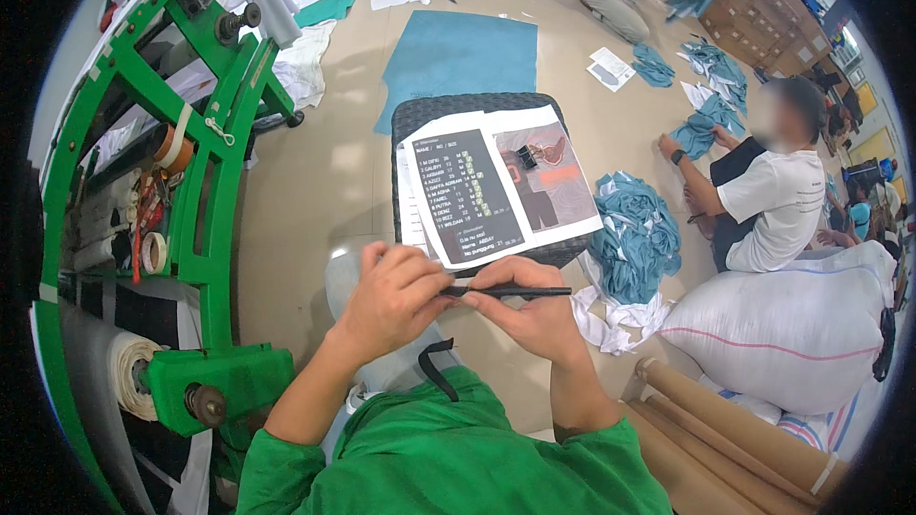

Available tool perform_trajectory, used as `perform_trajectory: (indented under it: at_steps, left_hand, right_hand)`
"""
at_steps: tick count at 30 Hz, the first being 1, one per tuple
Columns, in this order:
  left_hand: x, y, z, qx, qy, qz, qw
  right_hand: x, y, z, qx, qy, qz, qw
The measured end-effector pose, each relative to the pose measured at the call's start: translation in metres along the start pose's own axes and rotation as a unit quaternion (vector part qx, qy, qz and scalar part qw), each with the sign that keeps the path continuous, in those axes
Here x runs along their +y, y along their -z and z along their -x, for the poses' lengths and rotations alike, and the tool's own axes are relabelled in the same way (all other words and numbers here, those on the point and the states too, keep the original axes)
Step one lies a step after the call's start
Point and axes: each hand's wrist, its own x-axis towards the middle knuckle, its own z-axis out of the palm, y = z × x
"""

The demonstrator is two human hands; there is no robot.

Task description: The person operates a green fabric spreading machine, feeding a large white sheet through rollers and adjusting the material. They handle a printed document, place it on a nearby stool, and continue to manage the fabric roll and machine controls.

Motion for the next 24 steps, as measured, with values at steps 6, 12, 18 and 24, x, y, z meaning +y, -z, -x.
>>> perform_trajectory:
  at_steps: [6, 12, 18, 24]
  left_hand:
    - [-0.004, 0.001, 0.006, -0.051, 0.002, 0.119, 0.992]
    - [-0.042, 0.006, 0.007, 0.086, 0.166, 0.192, 0.963]
    - [-0.076, -0.031, -0.033, 0.069, 0.066, 0.101, 0.990]
    - [-0.081, -0.046, -0.025, 0.045, 0.123, 0.091, 0.987]
  right_hand:
    - [-0.009, 0.030, 0.005, 0.017, 0.025, -0.056, 0.998]
    - [-0.035, 0.100, -0.009, 0.351, 0.103, -0.212, 0.906]
    - [0.015, 0.026, -0.054, 0.198, 0.062, -0.235, 0.950]
    - [0.025, -0.001, -0.086, 0.124, -0.005, -0.093, 0.988]
